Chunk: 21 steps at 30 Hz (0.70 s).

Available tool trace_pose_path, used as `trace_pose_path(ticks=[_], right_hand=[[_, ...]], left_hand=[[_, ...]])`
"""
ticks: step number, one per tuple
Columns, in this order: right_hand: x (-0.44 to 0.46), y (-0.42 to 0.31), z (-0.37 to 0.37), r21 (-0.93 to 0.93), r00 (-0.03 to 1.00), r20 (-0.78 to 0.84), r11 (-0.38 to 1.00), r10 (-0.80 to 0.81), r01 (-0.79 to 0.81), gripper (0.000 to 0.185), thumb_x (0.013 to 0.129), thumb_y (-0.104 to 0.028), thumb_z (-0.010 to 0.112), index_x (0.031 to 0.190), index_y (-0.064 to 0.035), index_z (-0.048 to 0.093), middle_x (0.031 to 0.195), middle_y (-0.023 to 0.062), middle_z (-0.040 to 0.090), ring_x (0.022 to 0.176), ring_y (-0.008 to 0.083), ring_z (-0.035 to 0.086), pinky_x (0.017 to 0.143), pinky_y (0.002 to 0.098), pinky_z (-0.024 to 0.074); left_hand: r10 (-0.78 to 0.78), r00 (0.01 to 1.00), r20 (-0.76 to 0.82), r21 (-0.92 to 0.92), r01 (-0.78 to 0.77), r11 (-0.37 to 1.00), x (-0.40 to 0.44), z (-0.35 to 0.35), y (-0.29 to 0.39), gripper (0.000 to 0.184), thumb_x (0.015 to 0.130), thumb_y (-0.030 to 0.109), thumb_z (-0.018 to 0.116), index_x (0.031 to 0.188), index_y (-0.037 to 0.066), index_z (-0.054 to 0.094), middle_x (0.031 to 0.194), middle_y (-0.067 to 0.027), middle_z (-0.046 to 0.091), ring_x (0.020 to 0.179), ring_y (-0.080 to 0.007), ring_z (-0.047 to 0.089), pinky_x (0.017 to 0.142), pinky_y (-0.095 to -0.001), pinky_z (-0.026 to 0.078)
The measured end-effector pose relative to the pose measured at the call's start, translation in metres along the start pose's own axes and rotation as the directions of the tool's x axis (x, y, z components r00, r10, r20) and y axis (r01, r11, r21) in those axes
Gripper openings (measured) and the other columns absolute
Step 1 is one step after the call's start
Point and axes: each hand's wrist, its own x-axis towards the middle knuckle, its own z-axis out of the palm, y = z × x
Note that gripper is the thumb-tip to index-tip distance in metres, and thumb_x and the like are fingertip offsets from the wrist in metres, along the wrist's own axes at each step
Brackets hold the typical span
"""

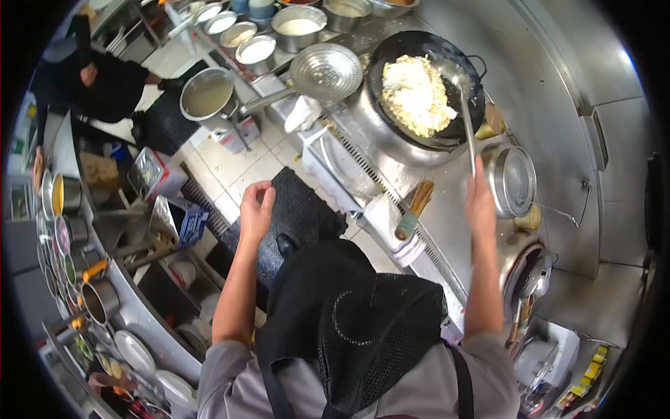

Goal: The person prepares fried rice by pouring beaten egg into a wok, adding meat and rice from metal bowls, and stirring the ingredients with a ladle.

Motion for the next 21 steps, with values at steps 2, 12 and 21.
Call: trace_pose_path(ticks=[2, 12, 21], right_hand=[[-0.025, 0.043, 0.037, -0.027, 0.999, 0.01, 0.999, 0.037, -0.036, 0.047, 0.1, -0.023, 0.047, 0.146, -0.0175, 0.04, 0.085, 0.0269, 0.065, 0.071, 0.0258, 0.067, 0.065, 0.0414, 0.0502], [0.01, 0.006, -0.021, 0.2, 0.923, 0.141, 0.902, 0.359, -0.382, 0.046, 0.099, -0.025, 0.049, 0.145, -0.02, 0.042, 0.106, 0.0302, 0.064, 0.101, 0.039, 0.065, 0.087, 0.0423, 0.0486], [0.056, 0.013, -0.001, 0.307, 0.984, 0.023, 0.935, 0.179, -0.177, 0.047, 0.098, -0.022, 0.054, 0.143, -0.0191, 0.045, 0.117, 0.0251, 0.063, 0.104, 0.0375, 0.065, 0.087, 0.0397, 0.0505]], left_hand=[[0.013, 0.998, -0.068, -0.025, -0.014, 1.0, 0.051, 0.037, 0.021, 0.028, 0.092, 0.018, 0.062, 0.109, -0.004, 0.061, 0.109, -0.0184, 0.064, 0.1, -0.026, 0.063, 0.087, -0.0349, 0.05], [-0.105, 0.99, 0.091, 0.507, 0.044, 0.861, 0.218, 0.137, -0.024, 0.07, 0.076, 0.035, 0.075, 0.125, -0.007, 0.05, 0.116, -0.03, 0.061, 0.11, -0.0414, 0.06, 0.093, -0.0458, 0.046], [-0.031, 0.928, 0.371, -0.469, 0.216, 0.856, 0.204, 0.16, 0.049, 0.05, 0.089, 0.02, 0.066, 0.13, 0.003, 0.041, 0.116, -0.0144, 0.059, 0.104, -0.024, 0.061, 0.087, -0.0361, 0.052]])
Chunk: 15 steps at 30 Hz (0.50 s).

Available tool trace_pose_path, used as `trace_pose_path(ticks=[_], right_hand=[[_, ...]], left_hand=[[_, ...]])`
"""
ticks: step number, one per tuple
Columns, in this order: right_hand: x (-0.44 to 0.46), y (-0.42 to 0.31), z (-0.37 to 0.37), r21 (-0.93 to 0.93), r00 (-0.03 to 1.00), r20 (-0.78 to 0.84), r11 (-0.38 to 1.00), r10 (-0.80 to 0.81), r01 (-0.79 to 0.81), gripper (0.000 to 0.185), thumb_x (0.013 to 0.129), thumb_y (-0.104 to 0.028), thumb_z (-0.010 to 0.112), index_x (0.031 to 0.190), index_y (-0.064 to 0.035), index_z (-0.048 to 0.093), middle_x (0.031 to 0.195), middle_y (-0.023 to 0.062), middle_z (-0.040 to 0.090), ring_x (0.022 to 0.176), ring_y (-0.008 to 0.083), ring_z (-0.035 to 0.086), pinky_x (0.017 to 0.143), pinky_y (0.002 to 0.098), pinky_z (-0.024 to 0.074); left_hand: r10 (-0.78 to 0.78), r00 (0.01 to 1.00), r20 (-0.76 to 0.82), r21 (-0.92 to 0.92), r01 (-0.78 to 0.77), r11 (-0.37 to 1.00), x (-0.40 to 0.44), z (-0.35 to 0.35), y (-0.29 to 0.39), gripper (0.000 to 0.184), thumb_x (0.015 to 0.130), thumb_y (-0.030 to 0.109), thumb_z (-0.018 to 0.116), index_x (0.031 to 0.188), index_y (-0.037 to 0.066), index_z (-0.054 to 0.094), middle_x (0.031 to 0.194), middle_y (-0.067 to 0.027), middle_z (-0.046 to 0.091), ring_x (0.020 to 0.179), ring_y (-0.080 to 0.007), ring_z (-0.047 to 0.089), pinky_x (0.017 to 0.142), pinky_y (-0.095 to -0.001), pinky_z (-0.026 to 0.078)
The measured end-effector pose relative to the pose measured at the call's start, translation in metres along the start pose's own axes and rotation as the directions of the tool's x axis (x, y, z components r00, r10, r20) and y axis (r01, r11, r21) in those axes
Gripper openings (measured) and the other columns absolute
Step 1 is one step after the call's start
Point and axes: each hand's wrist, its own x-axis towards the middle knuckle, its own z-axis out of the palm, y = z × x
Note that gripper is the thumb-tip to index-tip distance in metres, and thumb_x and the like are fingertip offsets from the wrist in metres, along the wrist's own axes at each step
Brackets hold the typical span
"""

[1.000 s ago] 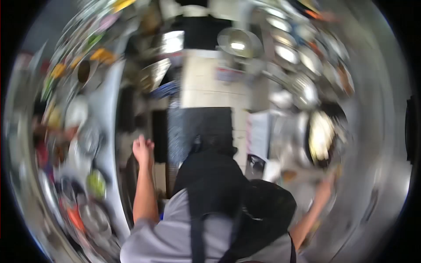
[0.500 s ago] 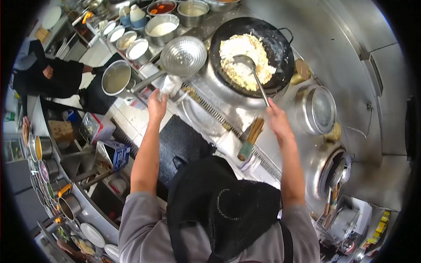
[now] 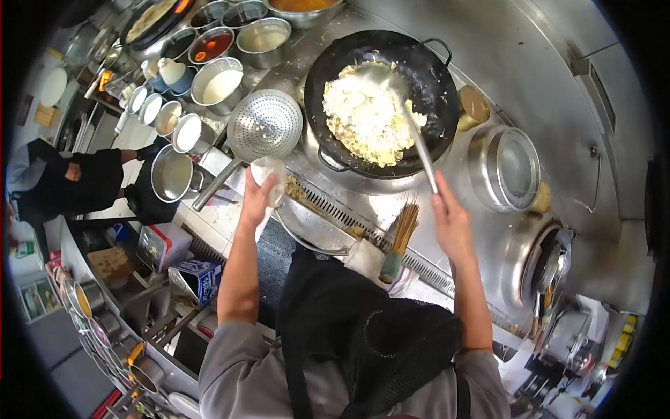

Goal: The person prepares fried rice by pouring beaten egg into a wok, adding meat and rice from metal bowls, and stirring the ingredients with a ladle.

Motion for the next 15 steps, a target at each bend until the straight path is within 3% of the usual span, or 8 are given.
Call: trace_pose_path(ticks=[2, 4, 5, 6, 8, 9, 12, 15], right_hand=[[-0.002, -0.032, 0.011, -0.043, 0.973, -0.011, 0.972, 0.23, -0.23, 0.046, 0.098, -0.023, 0.053, 0.143, -0.0213, 0.045, 0.108, 0.0252, 0.066, 0.094, 0.0388, 0.068, 0.08, 0.0417, 0.0526], [0.002, 0.0, 0.054, -0.4, 0.96, -0.013, 0.878, 0.281, -0.262, 0.046, 0.098, -0.024, 0.051, 0.144, -0.0229, 0.044, 0.1, 0.0247, 0.067, 0.084, 0.0407, 0.069, 0.073, 0.0456, 0.053], [0.007, 0.005, 0.061, -0.496, 0.892, 0.142, 0.811, 0.428, -0.311, 0.047, 0.099, -0.025, 0.049, 0.145, -0.023, 0.042, 0.108, 0.0258, 0.065, 0.095, 0.0411, 0.067, 0.081, 0.0443, 0.0521], [-0.002, 0.015, 0.058, -0.502, 0.894, 0.133, 0.807, 0.429, -0.313, 0.047, 0.099, -0.025, 0.049, 0.145, -0.023, 0.042, 0.108, 0.0258, 0.065, 0.095, 0.0411, 0.067, 0.081, 0.0443, 0.0521], [-0.008, 0.03, 0.044, -0.25, 0.981, 0.188, 0.968, 0.055, -0.006, 0.047, 0.099, -0.025, 0.047, 0.146, -0.0218, 0.041, 0.117, 0.0268, 0.062, 0.107, 0.0403, 0.062, 0.091, 0.0421, 0.0489], [-0.007, -0.019, 0.019, -0.244, 0.876, 0.277, 0.911, 0.394, -0.333, 0.047, 0.099, -0.024, 0.047, 0.145, -0.0207, 0.041, 0.124, 0.0266, 0.058, 0.117, 0.0394, 0.057, 0.1, 0.0414, 0.0433], [-0.01, -0.064, 0.006, -0.136, 0.971, 0.031, 0.963, 0.239, -0.233, 0.047, 0.099, -0.024, 0.047, 0.146, -0.0192, 0.04, 0.118, 0.0282, 0.061, 0.11, 0.0416, 0.06, 0.097, 0.0443, 0.0448], [0.013, -0.072, 0.06, -0.264, 0.882, -0.077, 0.844, 0.464, -0.467, 0.048, 0.099, -0.022, 0.047, 0.146, -0.0185, 0.039, 0.112, 0.0299, 0.062, 0.105, 0.0436, 0.06, 0.094, 0.047, 0.046]], left_hand=[[0.008, 1.0, 0.019, -0.128, -0.005, 0.992, 0.002, 0.024, 0.003, 0.042, 0.098, 0.022, 0.057, 0.132, 0.006, 0.039, 0.118, -0.0128, 0.058, 0.103, -0.0241, 0.061, 0.086, -0.0399, 0.055], [-0.299, 0.945, 0.135, -0.315, 0.327, 0.891, 0.008, 0.046, 0.016, 0.045, 0.099, 0.033, 0.054, 0.133, 0.007, 0.038, 0.122, -0.0119, 0.056, 0.104, -0.0274, 0.062, 0.084, -0.0464, 0.056], [-0.349, 0.921, 0.175, -0.339, 0.389, 0.857, 0.017, 0.057, 0.015, 0.047, 0.1, 0.036, 0.051, 0.134, 0.008, 0.038, 0.121, -0.0114, 0.056, 0.104, -0.0283, 0.062, 0.083, -0.0478, 0.056], [-0.401, 0.89, 0.216, -0.353, 0.454, 0.818, 0.022, 0.066, 0.01, 0.049, 0.1, 0.04, 0.049, 0.135, 0.009, 0.037, 0.12, -0.011, 0.056, 0.103, -0.0292, 0.062, 0.082, -0.0492, 0.056], [-0.508, 0.822, 0.256, -0.271, 0.566, 0.779, 0.036, 0.086, 0.007, 0.052, 0.099, 0.043, 0.049, 0.137, 0.01, 0.036, 0.116, -0.0107, 0.058, 0.101, -0.0288, 0.062, 0.083, -0.0478, 0.056], [-0.513, 0.802, 0.307, -0.268, 0.59, 0.762, 0.042, 0.091, 0.007, 0.054, 0.099, 0.043, 0.05, 0.138, 0.01, 0.035, 0.115, -0.0109, 0.058, 0.098, -0.0282, 0.063, 0.081, -0.0474, 0.056], [-0.549, 0.792, 0.267, -0.194, 0.602, 0.775, 0.06, 0.111, -0.032, 0.048, 0.098, 0.034, 0.057, 0.131, 0.003, 0.042, 0.107, -0.0124, 0.06, 0.086, -0.0269, 0.065, 0.071, -0.0438, 0.056], [-0.556, 0.781, 0.286, -0.067, 0.595, 0.801, 0.075, 0.115, -0.029, 0.023, 0.088, 0.011, 0.062, 0.103, -0.007, 0.057, 0.086, -0.0126, 0.064, 0.068, -0.0261, 0.065, 0.056, -0.0394, 0.054]])
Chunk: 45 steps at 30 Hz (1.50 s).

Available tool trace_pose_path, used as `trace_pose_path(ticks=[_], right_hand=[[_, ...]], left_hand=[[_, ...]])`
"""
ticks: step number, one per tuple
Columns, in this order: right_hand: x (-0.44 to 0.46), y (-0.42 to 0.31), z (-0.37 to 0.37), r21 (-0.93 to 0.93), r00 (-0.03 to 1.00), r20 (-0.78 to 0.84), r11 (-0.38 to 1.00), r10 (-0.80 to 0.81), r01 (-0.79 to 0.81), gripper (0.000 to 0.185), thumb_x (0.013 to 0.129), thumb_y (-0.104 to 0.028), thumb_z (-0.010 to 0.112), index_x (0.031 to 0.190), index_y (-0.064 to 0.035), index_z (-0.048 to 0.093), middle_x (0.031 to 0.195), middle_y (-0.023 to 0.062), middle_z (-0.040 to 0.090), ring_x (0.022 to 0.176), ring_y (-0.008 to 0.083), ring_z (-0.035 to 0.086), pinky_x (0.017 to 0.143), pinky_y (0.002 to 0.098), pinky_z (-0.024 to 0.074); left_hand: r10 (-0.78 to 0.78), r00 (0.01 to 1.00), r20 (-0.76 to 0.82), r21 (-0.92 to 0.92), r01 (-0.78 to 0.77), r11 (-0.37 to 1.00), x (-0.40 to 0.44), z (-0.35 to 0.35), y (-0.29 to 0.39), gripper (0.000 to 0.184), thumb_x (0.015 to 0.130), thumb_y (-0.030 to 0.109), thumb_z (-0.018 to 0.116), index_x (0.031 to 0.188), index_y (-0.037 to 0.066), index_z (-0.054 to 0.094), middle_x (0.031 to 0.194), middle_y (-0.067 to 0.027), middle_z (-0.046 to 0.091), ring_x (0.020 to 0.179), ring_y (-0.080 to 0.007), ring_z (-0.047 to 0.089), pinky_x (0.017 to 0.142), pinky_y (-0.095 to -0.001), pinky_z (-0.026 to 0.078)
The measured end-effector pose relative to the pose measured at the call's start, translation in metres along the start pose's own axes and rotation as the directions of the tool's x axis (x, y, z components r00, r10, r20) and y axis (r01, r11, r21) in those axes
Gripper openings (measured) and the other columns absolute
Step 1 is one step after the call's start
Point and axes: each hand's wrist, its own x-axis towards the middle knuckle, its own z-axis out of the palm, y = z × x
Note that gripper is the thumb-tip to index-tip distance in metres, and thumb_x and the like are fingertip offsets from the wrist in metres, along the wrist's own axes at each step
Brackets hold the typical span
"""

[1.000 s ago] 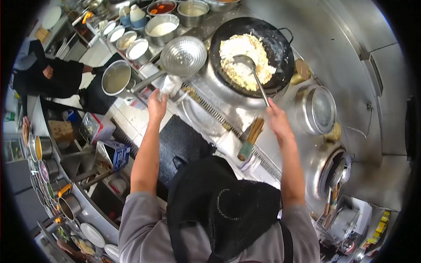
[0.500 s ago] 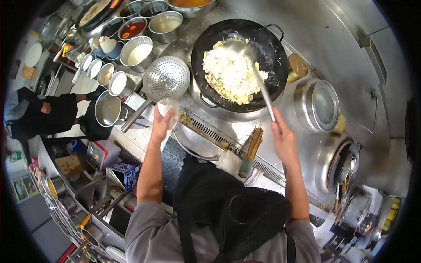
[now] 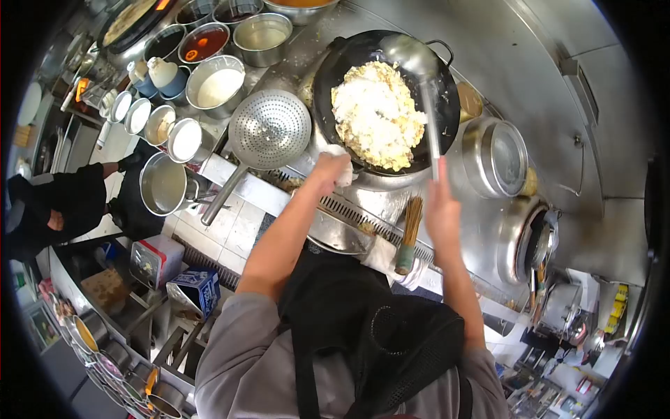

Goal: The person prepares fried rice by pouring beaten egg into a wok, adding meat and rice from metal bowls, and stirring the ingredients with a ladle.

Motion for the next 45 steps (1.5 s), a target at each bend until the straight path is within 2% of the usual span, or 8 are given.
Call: trace_pose_path(ticks=[3, 7, 19, 25, 29, 35, 37, 45], right_hand=[[0.024, 0.071, 0.056, -0.345, 0.967, 0.087, 0.904, -0.238, 0.253, 0.046, 0.098, -0.026, 0.052, 0.143, -0.0189, 0.046, 0.082, 0.0273, 0.064, 0.065, 0.0267, 0.062, 0.068, 0.0346, 0.0501], [-0.016, 0.051, -0.034, -0.055, 0.971, 0.188, 0.986, -0.145, 0.158, 0.049, 0.098, -0.023, 0.051, 0.146, -0.023, 0.039, 0.088, 0.0318, 0.064, 0.086, 0.0493, 0.062, 0.078, 0.0537, 0.0469], [-0.006, 0.094, -0.008, 0.087, 0.929, -0.002, 0.925, -0.371, 0.369, 0.045, 0.098, -0.026, 0.051, 0.143, -0.0193, 0.044, 0.101, 0.0281, 0.065, 0.094, 0.0489, 0.061, 0.082, 0.0544, 0.0479], [-0.036, 0.129, -0.014, -0.032, 0.995, -0.014, 0.994, 0.102, -0.103, 0.042, 0.1, -0.026, 0.049, 0.14, -0.0143, 0.048, 0.116, 0.0257, 0.062, 0.108, 0.0464, 0.057, 0.091, 0.0487, 0.0467], [-0.074, 0.149, -0.003, 0.031, 0.924, -0.157, 0.934, -0.348, 0.357, 0.043, 0.101, -0.029, 0.048, 0.14, -0.0136, 0.047, 0.101, 0.0254, 0.067, 0.088, 0.0423, 0.065, 0.083, 0.0441, 0.0497], [-0.123, 0.115, -0.146, 0.1, 0.782, 0.616, 0.994, -0.091, 0.038, 0.045, 0.102, -0.033, 0.046, 0.144, -0.0183, 0.046, 0.084, 0.0139, 0.068, 0.065, 0.0172, 0.056, 0.075, 0.0326, 0.0492], [-0.103, 0.149, -0.112, 0.059, 0.718, 0.285, 0.759, -0.635, 0.648, 0.043, 0.102, -0.033, 0.044, 0.143, -0.0208, 0.045, 0.096, 0.0208, 0.069, 0.076, 0.0382, 0.067, 0.074, 0.045, 0.0509], [-0.052, 0.154, 0.051, -0.072, 0.964, 0.073, 0.963, -0.256, 0.261, 0.044, 0.1, -0.032, 0.048, 0.143, -0.0251, 0.044, 0.079, 0.0289, 0.062, 0.072, 0.0452, 0.062, 0.066, 0.0515, 0.0464]], left_hand=[[-0.083, 0.994, 0.071, 0.081, 0.077, 0.994, -0.007, 0.0, 0.02, 0.038, 0.082, 0.016, 0.067, 0.108, -0.01, 0.054, 0.09, -0.0153, 0.062, 0.072, -0.0242, 0.064, 0.053, -0.0386, 0.051], [0.031, 0.999, -0.031, 0.212, -0.024, 0.977, 0.004, 0.004, 0.002, 0.06, 0.08, 0.01, 0.064, 0.124, -0.014, 0.031, 0.103, -0.0227, 0.056, 0.079, -0.0254, 0.063, 0.057, -0.0397, 0.053], [0.082, 0.996, -0.025, 0.118, -0.079, 0.99, -0.005, 0.005, -0.008, 0.101, 0.079, 0.026, 0.072, 0.143, -0.014, 0.006, 0.142, -0.0293, 0.035, 0.126, -0.0301, 0.044, 0.103, -0.04, 0.039], [-0.055, 0.973, 0.223, 0.035, 0.049, 0.998, -0.013, 0.011, -0.012, 0.035, 0.086, 0.003, 0.055, 0.12, -0.001, 0.052, 0.112, -0.0156, 0.061, 0.091, -0.0279, 0.067, 0.067, -0.0404, 0.058], [-0.001, 0.987, 0.163, -0.149, 0.025, 0.989, -0.041, 0.028, -0.018, 0.024, 0.085, 0.003, 0.053, 0.109, 0.001, 0.052, 0.106, -0.0152, 0.06, 0.084, -0.0281, 0.065, 0.059, -0.0394, 0.057], [0.1, 0.994, 0.045, -0.169, -0.091, 0.981, -0.189, 0.067, -0.021, 0.02, 0.087, 0.004, 0.051, 0.104, -0.006, 0.051, 0.092, -0.0187, 0.061, 0.071, -0.0296, 0.064, 0.058, -0.0417, 0.055], [0.132, 0.991, -0.01, -0.136, -0.132, 0.982, -0.188, 0.079, -0.021, 0.019, 0.087, 0.005, 0.052, 0.103, -0.005, 0.053, 0.093, -0.0171, 0.06, 0.073, -0.0278, 0.063, 0.061, -0.0407, 0.056], [0.219, 0.975, 0.029, 0.038, -0.22, 0.975, -0.162, 0.011, -0.144, 0.023, 0.088, 0.003, 0.051, 0.111, 0.004, 0.047, 0.107, -0.0129, 0.061, 0.09, -0.0219, 0.065, 0.065, -0.0363, 0.057]])
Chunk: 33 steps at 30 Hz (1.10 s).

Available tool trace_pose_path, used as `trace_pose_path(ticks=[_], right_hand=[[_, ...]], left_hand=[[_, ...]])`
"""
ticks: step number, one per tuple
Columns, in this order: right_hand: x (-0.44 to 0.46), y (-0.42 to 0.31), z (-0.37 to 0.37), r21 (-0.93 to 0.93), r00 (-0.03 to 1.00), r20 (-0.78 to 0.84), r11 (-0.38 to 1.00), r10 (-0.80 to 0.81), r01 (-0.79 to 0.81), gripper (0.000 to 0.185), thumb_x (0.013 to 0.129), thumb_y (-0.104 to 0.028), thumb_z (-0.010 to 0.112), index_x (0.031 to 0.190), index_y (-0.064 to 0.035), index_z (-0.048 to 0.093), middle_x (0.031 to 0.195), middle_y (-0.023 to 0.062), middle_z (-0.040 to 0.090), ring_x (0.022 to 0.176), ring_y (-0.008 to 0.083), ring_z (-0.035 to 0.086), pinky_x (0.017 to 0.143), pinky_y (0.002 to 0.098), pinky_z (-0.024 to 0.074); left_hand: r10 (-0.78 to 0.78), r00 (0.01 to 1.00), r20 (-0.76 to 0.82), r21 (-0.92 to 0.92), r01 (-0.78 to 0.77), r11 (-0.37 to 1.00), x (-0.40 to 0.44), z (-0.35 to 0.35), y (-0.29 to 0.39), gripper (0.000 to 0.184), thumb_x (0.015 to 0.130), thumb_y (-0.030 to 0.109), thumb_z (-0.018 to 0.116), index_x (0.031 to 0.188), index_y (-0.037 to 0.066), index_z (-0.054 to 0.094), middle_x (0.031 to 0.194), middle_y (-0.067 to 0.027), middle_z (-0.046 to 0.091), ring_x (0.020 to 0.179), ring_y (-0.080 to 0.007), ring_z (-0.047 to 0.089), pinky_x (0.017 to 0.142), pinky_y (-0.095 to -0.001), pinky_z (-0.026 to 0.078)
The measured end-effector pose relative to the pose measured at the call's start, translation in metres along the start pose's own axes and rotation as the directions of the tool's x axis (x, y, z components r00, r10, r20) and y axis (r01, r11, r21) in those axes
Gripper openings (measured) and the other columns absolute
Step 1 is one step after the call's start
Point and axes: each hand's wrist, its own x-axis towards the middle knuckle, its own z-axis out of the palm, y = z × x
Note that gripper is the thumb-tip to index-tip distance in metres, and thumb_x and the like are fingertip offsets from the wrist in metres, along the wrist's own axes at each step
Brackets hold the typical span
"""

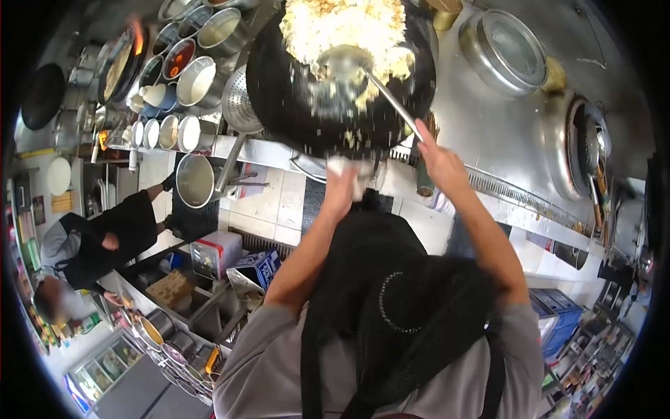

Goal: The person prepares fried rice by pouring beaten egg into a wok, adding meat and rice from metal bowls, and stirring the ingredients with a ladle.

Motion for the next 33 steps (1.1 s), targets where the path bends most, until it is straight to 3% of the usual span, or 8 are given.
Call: trace_pose_path(ticks=[4, 8, 9, 13, 20, 23, 28, 33], right_hand=[[-0.038, -0.002, -0.039, 0.264, 0.987, -0.018, 0.952, -0.159, 0.159, 0.043, 0.1, -0.032, 0.048, 0.143, -0.0263, 0.045, 0.078, 0.028, 0.062, 0.069, 0.0448, 0.061, 0.066, 0.0489, 0.0465], [-0.059, -0.006, -0.091, 0.219, 0.965, 0.25, 0.975, -0.082, 0.026, 0.044, 0.101, -0.034, 0.046, 0.144, -0.0271, 0.043, 0.085, 0.0262, 0.065, 0.077, 0.0408, 0.065, 0.074, 0.044, 0.049], [-0.064, -0.002, -0.11, 0.214, 0.95, 0.268, 0.971, -0.159, 0.102, 0.044, 0.101, -0.034, 0.045, 0.144, -0.0276, 0.042, 0.088, 0.0254, 0.066, 0.08, 0.0394, 0.067, 0.076, 0.0433, 0.0501], [-0.069, -0.011, -0.177, 0.11, 0.817, 0.552, 0.986, -0.168, 0.128, 0.045, 0.099, -0.026, 0.051, 0.144, -0.0289, 0.043, 0.101, 0.0213, 0.068, 0.078, 0.0366, 0.066, 0.081, 0.0417, 0.0508], [0.024, -0.002, -0.014, -0.29, 0.997, 0.04, 0.954, -0.066, 0.075, 0.051, 0.099, -0.028, 0.05, 0.148, -0.0312, 0.034, 0.069, 0.0231, 0.062, 0.062, 0.0433, 0.06, 0.062, 0.0511, 0.0486], [0.014, -0.013, -0.007, 0.083, 0.987, -0.082, 0.986, -0.141, 0.148, 0.048, 0.098, -0.03, 0.051, 0.145, -0.0294, 0.04, 0.071, 0.022, 0.065, 0.061, 0.0431, 0.063, 0.062, 0.049, 0.0507], [-0.026, -0.073, -0.091, 0.513, 0.996, -0.075, 0.855, -0.043, 0.076, 0.047, 0.095, -0.019, 0.06, 0.14, -0.0215, 0.049, 0.079, 0.0225, 0.068, 0.066, 0.0337, 0.067, 0.066, 0.0411, 0.0521], [-0.016, -0.083, -0.086, 0.28, 0.971, -0.237, 0.956, -0.024, 0.092, 0.047, 0.095, -0.017, 0.059, 0.14, -0.0179, 0.048, 0.09, 0.0245, 0.068, 0.075, 0.0305, 0.069, 0.073, 0.0405, 0.0525]], left_hand=[[-0.116, 0.993, -0.013, -0.023, 0.116, 0.993, -0.029, 0.0, 0.052, 0.019, 0.085, 0.003, 0.052, 0.104, 0.004, 0.05, 0.102, -0.0141, 0.062, 0.096, -0.0255, 0.066, 0.077, -0.0384, 0.058], [0.077, 0.994, -0.076, 0.014, -0.076, 0.997, 0.031, 0.045, 0.089, 0.01, 0.088, 0.013, 0.055, 0.091, 0.005, 0.051, 0.092, -0.0102, 0.059, 0.072, -0.0204, 0.058, 0.067, -0.0369, 0.051], [-0.121, 0.986, -0.114, -0.052, 0.116, 0.992, 0.006, 0.049, 0.092, 0.011, 0.088, 0.012, 0.052, 0.097, 0.007, 0.051, 0.096, -0.0099, 0.059, 0.079, -0.0209, 0.061, 0.066, -0.0394, 0.052], [-0.088, 0.995, -0.041, -0.145, 0.081, 0.986, -0.047, 0.054, 0.107, 0.024, 0.089, 0.006, 0.046, 0.113, 0.005, 0.049, 0.098, -0.0122, 0.06, 0.081, -0.0216, 0.063, 0.058, -0.0312, 0.052], [0.044, 0.998, -0.05, -0.152, -0.051, 0.987, 0.024, 0.041, 0.059, 0.019, 0.088, 0.006, 0.052, 0.106, 0.008, 0.047, 0.097, -0.0087, 0.058, 0.085, -0.0203, 0.064, 0.063, -0.0341, 0.056], [0.153, 0.983, 0.098, -0.078, -0.146, 0.986, 0.003, 0.017, 0.018, 0.035, 0.091, 0.003, 0.052, 0.124, 0.006, 0.041, 0.113, -0.0101, 0.057, 0.105, -0.0224, 0.06, 0.079, -0.0396, 0.057], [0.029, 0.999, -0.043, -0.249, -0.039, 0.968, 0.072, 0.035, 0.085, 0.008, 0.089, 0.006, 0.052, 0.096, 0.006, 0.05, 0.091, -0.0079, 0.057, 0.075, -0.0178, 0.061, 0.056, -0.0344, 0.052], [0.148, 0.986, -0.082, -0.16, -0.16, 0.974, 0.153, 0.031, 0.051, 0.012, 0.086, 0.003, 0.052, 0.098, 0.0, 0.052, 0.088, -0.0094, 0.06, 0.075, -0.0208, 0.062, 0.058, -0.0383, 0.053]])
